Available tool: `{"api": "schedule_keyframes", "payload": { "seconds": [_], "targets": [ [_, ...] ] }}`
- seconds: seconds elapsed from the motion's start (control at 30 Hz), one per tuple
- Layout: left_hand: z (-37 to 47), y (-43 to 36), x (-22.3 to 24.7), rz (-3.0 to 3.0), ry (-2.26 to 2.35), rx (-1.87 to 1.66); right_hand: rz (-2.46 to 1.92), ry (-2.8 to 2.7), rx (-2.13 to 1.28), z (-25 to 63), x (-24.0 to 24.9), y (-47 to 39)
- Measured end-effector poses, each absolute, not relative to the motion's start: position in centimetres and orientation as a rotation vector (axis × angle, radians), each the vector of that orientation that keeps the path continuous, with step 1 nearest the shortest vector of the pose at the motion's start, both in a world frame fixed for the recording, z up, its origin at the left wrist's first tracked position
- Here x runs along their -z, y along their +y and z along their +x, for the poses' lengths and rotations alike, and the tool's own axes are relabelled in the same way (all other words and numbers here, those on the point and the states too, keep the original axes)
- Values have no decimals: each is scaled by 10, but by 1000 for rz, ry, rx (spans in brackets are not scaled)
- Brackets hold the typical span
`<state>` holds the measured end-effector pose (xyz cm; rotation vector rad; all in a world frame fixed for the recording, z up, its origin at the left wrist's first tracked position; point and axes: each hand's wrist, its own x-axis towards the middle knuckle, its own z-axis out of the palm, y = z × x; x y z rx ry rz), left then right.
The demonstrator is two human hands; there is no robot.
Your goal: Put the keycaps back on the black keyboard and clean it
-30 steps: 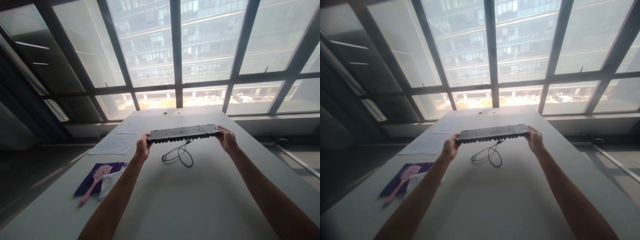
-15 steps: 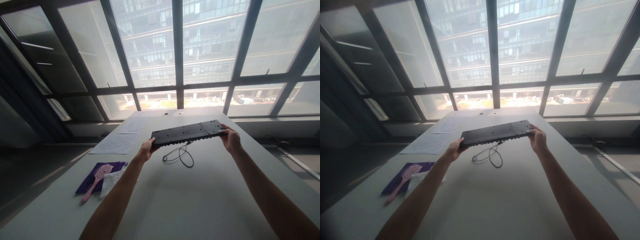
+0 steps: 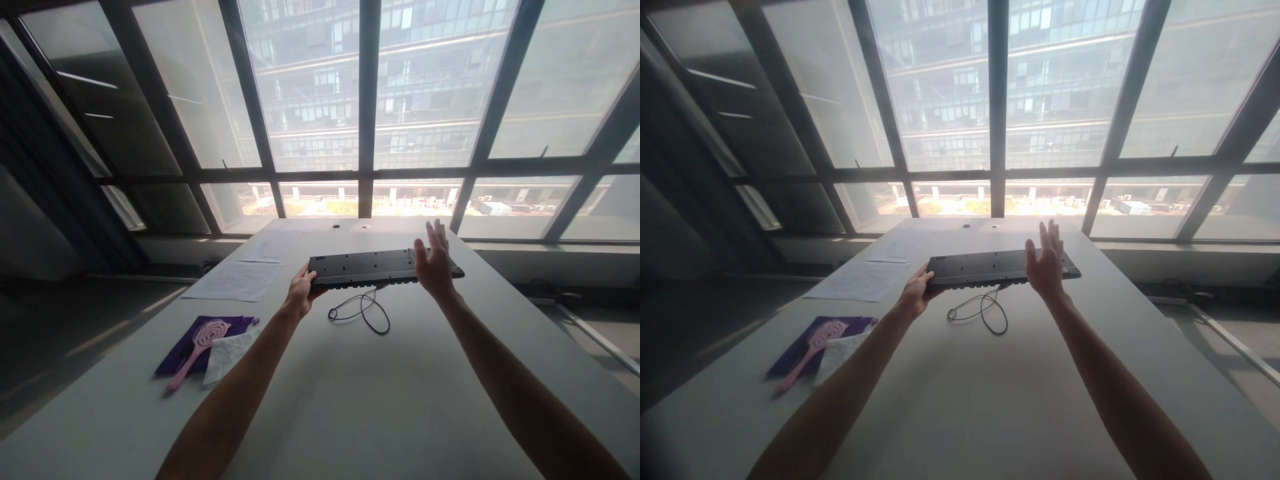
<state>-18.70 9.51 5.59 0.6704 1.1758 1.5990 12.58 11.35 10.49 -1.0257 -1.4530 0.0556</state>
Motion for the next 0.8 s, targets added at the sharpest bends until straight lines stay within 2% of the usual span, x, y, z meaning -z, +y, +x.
{"api": "schedule_keyframes", "payload": {
  "seconds": [0.1, 0.2, 0.43, 0.8],
  "targets": [
    [-182, 92, -58, 669, 1181, -1604, -969, -1721, 29, 63, -137, 98],
    [-181, 89, -62, 679, 1193, -1600, -1001, -1949, 51, 8, -147, 94],
    [-186, 89, -62, 625, 1189, -1615, -988, -2571, -295, -46, -99, 111],
    [-193, 93, -65, 567, 1228, -1652, -1054, -2007, -19, 25, -122, 138]
  ]
}}
